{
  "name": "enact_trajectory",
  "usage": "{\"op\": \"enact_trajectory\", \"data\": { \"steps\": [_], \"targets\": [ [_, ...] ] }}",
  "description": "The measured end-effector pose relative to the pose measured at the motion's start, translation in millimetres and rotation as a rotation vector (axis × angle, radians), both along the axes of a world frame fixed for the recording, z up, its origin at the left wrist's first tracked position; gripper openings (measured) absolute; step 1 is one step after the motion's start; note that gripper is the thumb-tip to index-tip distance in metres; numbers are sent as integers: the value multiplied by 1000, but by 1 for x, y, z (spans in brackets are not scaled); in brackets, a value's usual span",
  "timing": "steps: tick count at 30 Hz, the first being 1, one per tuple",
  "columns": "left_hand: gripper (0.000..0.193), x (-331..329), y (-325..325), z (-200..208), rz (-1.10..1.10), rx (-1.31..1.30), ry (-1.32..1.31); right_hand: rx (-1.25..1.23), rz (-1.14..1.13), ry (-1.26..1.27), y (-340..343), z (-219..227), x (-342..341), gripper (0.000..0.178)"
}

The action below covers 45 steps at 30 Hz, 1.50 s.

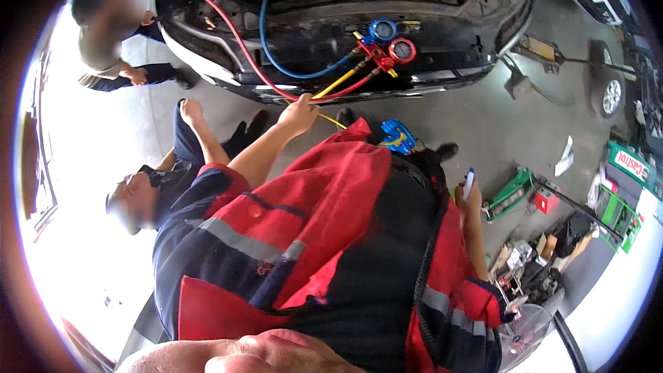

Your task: The person sprays a green liquid from a bottle onto various components inside a car engine bay and uses a manifold gauge set to check for leaks.

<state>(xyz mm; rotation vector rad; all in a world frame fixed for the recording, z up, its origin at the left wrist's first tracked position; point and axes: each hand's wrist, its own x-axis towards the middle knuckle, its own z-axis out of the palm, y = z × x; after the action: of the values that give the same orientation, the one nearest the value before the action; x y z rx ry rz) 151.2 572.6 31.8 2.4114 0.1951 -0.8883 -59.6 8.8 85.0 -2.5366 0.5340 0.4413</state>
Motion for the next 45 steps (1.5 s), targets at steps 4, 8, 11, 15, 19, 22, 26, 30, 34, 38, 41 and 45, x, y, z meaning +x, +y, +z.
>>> {"op": "enact_trajectory", "data": {
  "steps": [4,8,11,15,19,22,26,30,34,38,41,45],
  "targets": [
    [52,-2,-2,-10,41,-52,2,0,69,-5,9,14,40,40],
    [51,-7,-5,-9,101,-89,-16,-2,191,-37,14,14,93,40],
    [53,-10,-10,-4,108,-86,-20,70,231,-26,10,16,140,39],
    [63,-15,-22,-1,187,-45,-32,124,429,-163,11,30,219,33],
    [65,-23,-44,-1,338,11,-62,271,473,-395,24,50,309,25],
    [64,-38,-75,11,440,40,-42,411,505,-564,27,67,365,24],
    [54,-46,-127,31,433,6,29,643,519,-696,31,74,421,32],
    [43,-58,-162,32,300,-88,118,790,513,-716,32,65,442,43],
    [39,-78,-195,5,263,-173,234,740,535,-768,33,36,454,49],
    [38,-86,-203,-23,332,-172,315,765,511,-882,48,3,459,53],
    [36,-90,-206,-51,686,-259,494,671,533,-878,61,-7,459,58],
    [33,-89,-209,-98,1110,-506,525,580,645,-903,71,-7,441,56]
  ]
}}
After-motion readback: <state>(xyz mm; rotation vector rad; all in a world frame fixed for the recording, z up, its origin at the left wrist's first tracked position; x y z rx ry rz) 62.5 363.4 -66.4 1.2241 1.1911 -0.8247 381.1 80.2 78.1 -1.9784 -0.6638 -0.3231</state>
